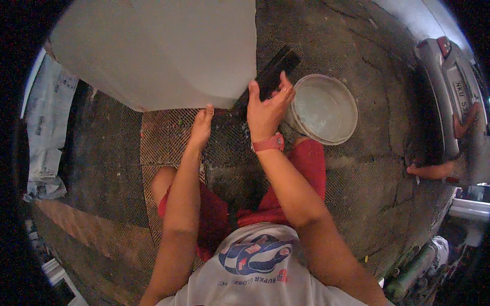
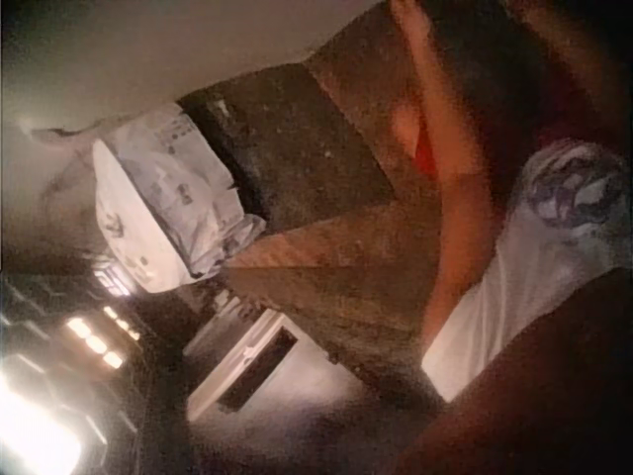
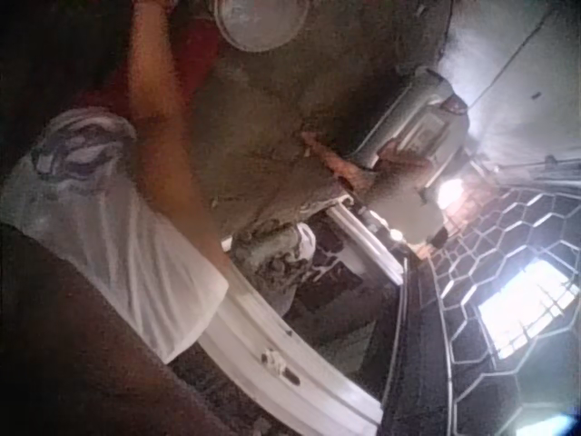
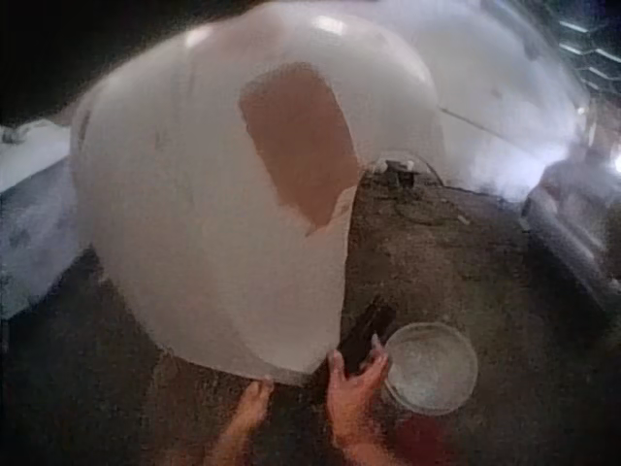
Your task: The person sands a white car fender with a sanding block, repeatedly dipping the block into a bucket of water. The person repositions the fender and continues sanding different areas.
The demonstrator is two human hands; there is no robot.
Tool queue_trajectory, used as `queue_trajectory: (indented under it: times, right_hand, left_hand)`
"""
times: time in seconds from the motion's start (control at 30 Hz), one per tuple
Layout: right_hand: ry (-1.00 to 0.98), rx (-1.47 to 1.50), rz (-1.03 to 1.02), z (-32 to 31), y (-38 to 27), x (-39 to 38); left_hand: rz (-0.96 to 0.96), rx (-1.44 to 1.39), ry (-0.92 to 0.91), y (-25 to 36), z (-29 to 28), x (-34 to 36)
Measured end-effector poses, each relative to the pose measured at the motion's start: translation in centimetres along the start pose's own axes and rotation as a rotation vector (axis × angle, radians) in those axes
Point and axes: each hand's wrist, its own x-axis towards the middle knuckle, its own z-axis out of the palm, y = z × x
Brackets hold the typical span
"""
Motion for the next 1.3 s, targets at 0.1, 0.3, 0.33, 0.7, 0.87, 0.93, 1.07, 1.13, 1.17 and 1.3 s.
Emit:
queue_trajectory:
  times: [0.1,0.3,0.33,0.7,0.87,0.93,1.07,1.13,1.17,1.3]
  right_hand:
    - [0.065,0.037,-0.049,0.3,-4.1,2.4]
    - [-0.002,-0.048,0.079,-1.0,0.8,0.1]
    - [-0.008,-0.047,0.127,-1.2,1.2,0.2]
    - [0.001,0.113,0.039,-1.0,-4.1,4.4]
    - [0.005,0.455,-0.083,0.5,-12.3,10.4]
    - [-0.042,0.49,-0.057,-0.6,-11.2,11.0]
    - [-0.141,0.272,0.113,-1.3,-2.8,6.4]
    - [-0.211,0.265,0.311,-2.5,-1.9,5.6]
    - [-0.259,0.27,0.411,-2.3,-2.2,5.2]
    - [-0.186,0.538,0.147,-1.6,-12.9,10.4]
  left_hand:
    - [-0.021,-0.01,-0.007,-0.9,0.5,-0.3]
    - [-0.053,0.068,-0.067,0.9,1.5,-0.2]
    - [-0.008,0.035,-0.044,1.3,1.9,-0.5]
    - [-0.091,0.092,-0.036,2.1,2.2,-0.8]
    - [0.02,0.068,0.083,-3.9,1.9,1.1]
    - [0.028,-0.022,0.046,-1.1,3.0,0.1]
    - [0.063,-0.04,-0.095,-0.1,2.5,0.2]
    - [0.036,-0.067,-0.089,1.6,2.8,-0.6]
    - [0.055,-0.122,-0.072,0.5,2.4,-0.1]
    - [0.007,-0.096,-0.014,-1.7,1.7,0.2]
